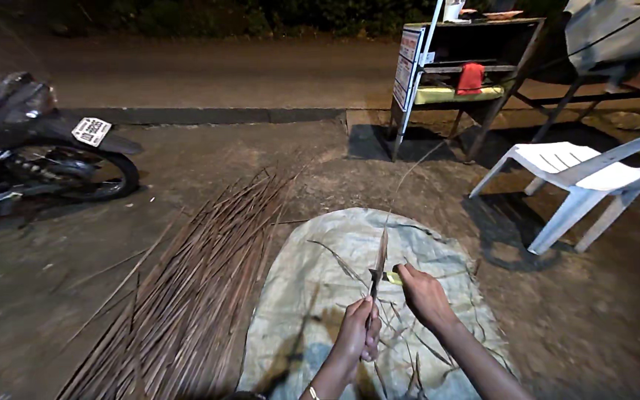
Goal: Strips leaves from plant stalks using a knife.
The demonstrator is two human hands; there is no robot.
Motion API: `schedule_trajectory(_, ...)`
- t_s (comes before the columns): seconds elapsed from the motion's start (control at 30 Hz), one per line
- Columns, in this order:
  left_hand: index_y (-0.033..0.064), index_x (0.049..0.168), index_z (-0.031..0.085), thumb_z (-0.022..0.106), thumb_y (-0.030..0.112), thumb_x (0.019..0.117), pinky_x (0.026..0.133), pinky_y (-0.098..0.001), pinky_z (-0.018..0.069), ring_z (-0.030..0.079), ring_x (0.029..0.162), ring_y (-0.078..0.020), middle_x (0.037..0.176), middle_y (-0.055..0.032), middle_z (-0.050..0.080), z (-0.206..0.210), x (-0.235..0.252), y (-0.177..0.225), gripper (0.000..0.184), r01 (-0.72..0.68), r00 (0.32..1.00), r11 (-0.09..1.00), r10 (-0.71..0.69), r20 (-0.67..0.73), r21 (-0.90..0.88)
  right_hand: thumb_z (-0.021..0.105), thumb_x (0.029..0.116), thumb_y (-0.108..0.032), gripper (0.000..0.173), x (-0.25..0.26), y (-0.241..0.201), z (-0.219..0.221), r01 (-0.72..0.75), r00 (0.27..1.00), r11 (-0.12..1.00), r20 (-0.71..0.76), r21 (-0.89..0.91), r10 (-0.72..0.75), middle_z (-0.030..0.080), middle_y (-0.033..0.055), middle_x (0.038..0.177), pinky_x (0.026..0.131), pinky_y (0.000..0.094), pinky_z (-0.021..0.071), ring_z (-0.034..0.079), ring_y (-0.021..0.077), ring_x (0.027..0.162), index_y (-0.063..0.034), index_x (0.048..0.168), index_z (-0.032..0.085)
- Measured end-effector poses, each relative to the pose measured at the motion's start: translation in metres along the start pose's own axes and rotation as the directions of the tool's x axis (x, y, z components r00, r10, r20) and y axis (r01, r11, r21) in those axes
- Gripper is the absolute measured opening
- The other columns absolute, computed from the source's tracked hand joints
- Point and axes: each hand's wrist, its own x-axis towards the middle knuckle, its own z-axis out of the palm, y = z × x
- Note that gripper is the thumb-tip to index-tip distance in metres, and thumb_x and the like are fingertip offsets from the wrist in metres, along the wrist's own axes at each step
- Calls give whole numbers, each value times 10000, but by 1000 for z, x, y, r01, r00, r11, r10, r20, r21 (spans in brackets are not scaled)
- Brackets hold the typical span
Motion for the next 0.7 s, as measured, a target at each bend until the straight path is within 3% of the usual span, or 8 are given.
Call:
schedule_trajectory(0.07, 140, 839, 452, 197, 253, 1143, 361, -137, 269, 280, 354, 11, 485, 97, 331, 2, -4, 1, 412, 30, 999, 1000, -30, 14, -3, 589, 905, 94, 242, 1, -1, -5, -83, 995, 996, 51, 27, 81, 708, 241, 923, 627, 566, 574, 715, 437, 731, 19, 1107, 699)
schedule_trajectory(0.17, 139, 864, 447, 190, 250, 1143, 365, -134, 270, 281, 362, 12, 499, 95, 340, 8, -13, -2, 395, 102, 993, 995, -102, 54, -8, 487, 1002, 37, 309, 10, 8, -19, -301, 933, 954, 207, 6, 293, 700, 262, 1085, 737, 613, 558, 711, 474, 874, -4, 1266, 641)
schedule_trajectory(0.3, 146, 841, 456, 198, 251, 1142, 359, -124, 278, 293, 354, 22, 489, 99, 347, 9, -18, -4, 410, 139, 987, 987, -132, 92, -78, 456, 1024, 19, 330, 17, 23, -29, -391, 890, 919, 231, -56, 393, 690, 271, 1111, 742, 615, 550, 705, 486, 894, -9, 1316, 607)
schedule_trajectory(0.4, 146, 828, 466, 188, 240, 1135, 355, -127, 285, 303, 346, 17, 479, 93, 356, 8, -23, -5, 425, 156, 980, 986, -147, 133, -60, 413, 1060, -43, 405, 25, 36, -47, -561, 788, 823, 248, -89, 564, 666, 292, 1194, 816, 678, 514, 675, 528, 997, -55, 1456, 498)
schedule_trajectory(0.47, 140, 818, 475, 174, 231, 1130, 353, -130, 297, 320, 341, 14, 474, 88, 377, 4, -24, -9, 443, 135, 982, 989, -126, 139, -56, 438, 1058, -50, 377, 24, 45, -55, -549, 821, 835, 174, -22, 544, 684, 297, 1130, 802, 679, 509, 681, 529, 977, -44, 1426, 518)
schedule_trajectory(0.53, 137, 820, 483, 161, 234, 1125, 367, -139, 341, 367, 359, 3, 497, 78, 424, -3, -21, -10, 454, 108, 989, 992, -100, 106, -64, 492, 1052, -93, 370, 18, 52, -52, -463, 886, 861, 143, 209, 442, 693, 283, 982, 759, 653, 517, 686, 478, 854, -20, 1412, 540)
schedule_trajectory(0.63, 125, 822, 481, 165, 233, 1134, 394, -148, 388, 408, 391, -14, 541, 62, 464, -8, -13, -2, 457, 46, 999, 997, -44, 23, -62, 487, 1059, -225, 388, 12, 41, -41, -333, 943, 769, 194, 546, 271, 620, 110, 808, 620, 412, 508, 575, 202, 632, -9, 1372, 566)
schedule_trajectory(0.7, 122, 833, 483, 177, 235, 1137, 396, -141, 375, 396, 394, -6, 549, 67, 459, -8, -8, 0, 446, -22, 999, 999, 22, -25, -30, 459, 1021, -140, 314, 7, 19, -37, -230, 971, 721, 204, 653, 126, 614, 101, 792, 602, 355, 521, 574, 152, 608, 68, 1208, 604)
